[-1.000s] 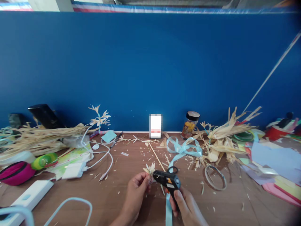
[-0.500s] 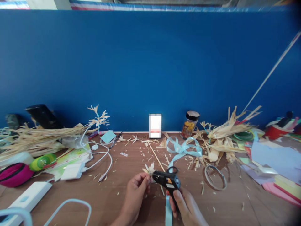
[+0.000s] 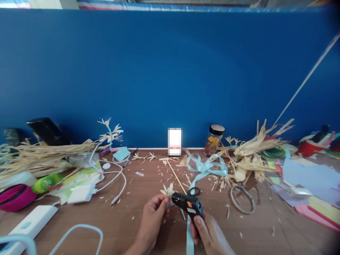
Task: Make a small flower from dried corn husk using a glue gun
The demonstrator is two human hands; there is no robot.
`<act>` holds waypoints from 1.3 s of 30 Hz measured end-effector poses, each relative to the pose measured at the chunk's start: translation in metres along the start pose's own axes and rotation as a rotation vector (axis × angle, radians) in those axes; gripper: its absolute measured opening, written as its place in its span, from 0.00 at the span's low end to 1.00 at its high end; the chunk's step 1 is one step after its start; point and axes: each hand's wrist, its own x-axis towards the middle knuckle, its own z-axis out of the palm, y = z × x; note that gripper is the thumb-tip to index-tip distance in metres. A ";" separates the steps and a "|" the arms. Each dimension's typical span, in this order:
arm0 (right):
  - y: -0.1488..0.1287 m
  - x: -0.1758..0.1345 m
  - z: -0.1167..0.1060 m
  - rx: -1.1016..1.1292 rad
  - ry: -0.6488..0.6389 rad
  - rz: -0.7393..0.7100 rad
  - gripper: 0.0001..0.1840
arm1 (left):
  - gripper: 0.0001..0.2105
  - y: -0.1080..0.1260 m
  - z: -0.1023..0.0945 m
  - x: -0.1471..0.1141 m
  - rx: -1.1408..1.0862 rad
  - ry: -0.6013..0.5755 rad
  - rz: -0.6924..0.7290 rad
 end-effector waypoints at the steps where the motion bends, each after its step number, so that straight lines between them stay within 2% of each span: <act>1: 0.000 0.000 0.000 -0.004 0.000 -0.001 0.27 | 0.11 0.000 0.000 0.000 0.001 -0.004 0.006; 14: 0.003 0.000 -0.001 -0.017 -0.028 0.006 0.26 | 0.11 0.000 0.000 0.002 -0.080 0.006 -0.026; 26: 0.001 -0.001 0.000 -0.005 -0.043 -0.038 0.26 | 0.11 0.007 0.003 -0.001 -0.066 0.016 -0.015; 34: 0.006 0.001 0.001 -0.011 -0.069 -0.050 0.26 | 0.12 0.001 0.002 -0.001 -0.061 0.033 -0.013; 39: 0.004 0.001 -0.004 -0.099 -0.004 -0.109 0.25 | 0.11 0.004 0.002 -0.001 -0.071 0.041 -0.025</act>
